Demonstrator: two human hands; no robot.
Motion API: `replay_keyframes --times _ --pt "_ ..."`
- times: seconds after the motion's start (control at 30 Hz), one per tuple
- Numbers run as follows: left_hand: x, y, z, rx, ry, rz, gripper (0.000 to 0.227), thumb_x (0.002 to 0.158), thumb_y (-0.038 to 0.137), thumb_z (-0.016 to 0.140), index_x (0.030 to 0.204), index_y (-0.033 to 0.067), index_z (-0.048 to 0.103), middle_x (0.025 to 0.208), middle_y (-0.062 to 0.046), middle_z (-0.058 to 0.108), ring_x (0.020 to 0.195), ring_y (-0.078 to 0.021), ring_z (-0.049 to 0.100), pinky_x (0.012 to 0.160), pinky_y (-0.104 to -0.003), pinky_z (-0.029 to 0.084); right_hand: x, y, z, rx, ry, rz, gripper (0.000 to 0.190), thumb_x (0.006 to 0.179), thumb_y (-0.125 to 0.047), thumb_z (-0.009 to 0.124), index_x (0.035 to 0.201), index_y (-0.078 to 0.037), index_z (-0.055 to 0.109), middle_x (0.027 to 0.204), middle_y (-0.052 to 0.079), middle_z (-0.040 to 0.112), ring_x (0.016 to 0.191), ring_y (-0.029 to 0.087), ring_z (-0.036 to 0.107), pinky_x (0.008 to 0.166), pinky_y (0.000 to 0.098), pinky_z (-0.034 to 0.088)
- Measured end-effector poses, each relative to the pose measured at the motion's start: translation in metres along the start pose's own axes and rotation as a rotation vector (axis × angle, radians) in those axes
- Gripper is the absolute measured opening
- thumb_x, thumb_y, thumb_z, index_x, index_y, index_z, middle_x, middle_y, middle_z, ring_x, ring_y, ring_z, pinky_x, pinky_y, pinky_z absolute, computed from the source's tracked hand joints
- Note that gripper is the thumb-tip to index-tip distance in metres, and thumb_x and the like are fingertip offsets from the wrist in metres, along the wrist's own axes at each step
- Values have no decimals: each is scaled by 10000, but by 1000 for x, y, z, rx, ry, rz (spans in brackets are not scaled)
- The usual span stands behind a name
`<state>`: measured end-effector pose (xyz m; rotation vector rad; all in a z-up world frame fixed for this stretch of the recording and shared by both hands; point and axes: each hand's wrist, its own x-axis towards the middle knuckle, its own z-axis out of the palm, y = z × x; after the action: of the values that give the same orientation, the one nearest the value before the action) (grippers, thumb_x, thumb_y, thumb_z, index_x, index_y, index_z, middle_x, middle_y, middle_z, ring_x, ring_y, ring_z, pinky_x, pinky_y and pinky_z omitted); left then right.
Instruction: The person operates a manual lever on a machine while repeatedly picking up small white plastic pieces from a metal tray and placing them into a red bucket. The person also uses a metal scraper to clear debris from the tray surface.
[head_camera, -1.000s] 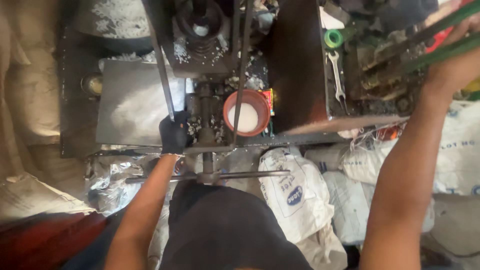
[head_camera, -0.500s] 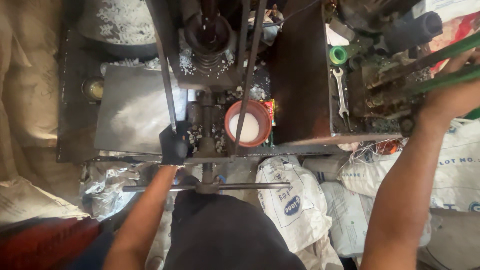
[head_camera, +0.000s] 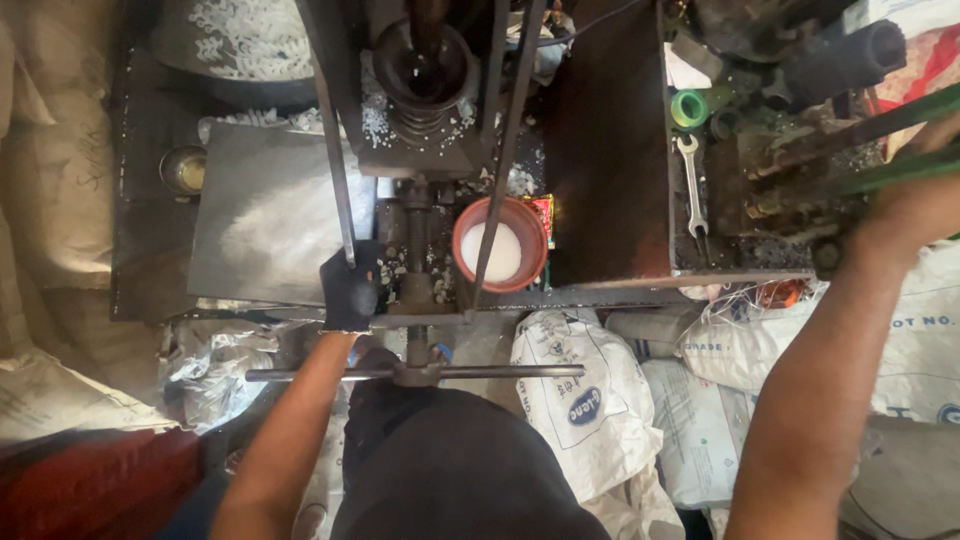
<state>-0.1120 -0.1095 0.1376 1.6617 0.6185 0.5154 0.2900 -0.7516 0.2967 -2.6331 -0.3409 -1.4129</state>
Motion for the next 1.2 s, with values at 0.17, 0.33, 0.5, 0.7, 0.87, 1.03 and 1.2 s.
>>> replay_keyframes --times 0.17,0.33,0.5,0.7,0.87,1.03,1.2 --pt "-1 1 -1 1 2 -51 151 958 104 675 1018 -1 767 762 -13 703 699 -63 600 628 -275 483 -11 17 9 -59 -32 81 319 1141 -165 546 958 -34 773 787 66 774 584 187 688 471 330 508" --pt "0 0 0 -51 -16 -112 165 962 122 673 1026 8 773 727 15 667 644 -51 555 562 -274 437 -15 18 5 -14 -67 97 302 1148 -166 545 990 -28 763 831 69 769 633 188 691 523 329 518" --pt "-1 -1 -1 -44 -16 -72 165 970 118 667 1031 9 775 756 14 681 665 -51 565 583 -267 448 -16 18 1 49 -111 118 287 1155 -168 545 1022 -22 753 875 73 764 682 189 694 574 329 527" --pt "-2 -1 -2 -38 -27 -19 163 947 60 643 1035 3 768 789 8 703 699 -54 597 613 -266 472 -21 20 -1 146 -169 167 271 1163 -170 544 1060 -15 741 927 78 758 740 190 697 635 329 539" --pt "-1 5 -2 -70 -31 -28 185 939 45 622 1045 -1 766 766 20 686 672 -52 573 587 -269 446 -24 21 -5 277 -226 231 260 1170 -172 543 1092 -8 730 970 81 754 789 191 699 686 328 548" --pt "0 14 -3 35 -48 -56 173 995 117 649 1031 2 774 678 23 624 620 -43 537 547 -258 415 -25 21 -12 436 -286 314 252 1176 -173 543 1124 -2 720 1014 85 749 838 192 702 737 328 558" --pt "-2 14 -2 -54 -34 -129 174 990 134 662 1021 1 769 683 32 609 619 -39 520 530 -260 396 -25 19 -21 595 -342 413 247 1183 -175 542 1156 4 710 1058 89 744 886 194 705 788 328 568"
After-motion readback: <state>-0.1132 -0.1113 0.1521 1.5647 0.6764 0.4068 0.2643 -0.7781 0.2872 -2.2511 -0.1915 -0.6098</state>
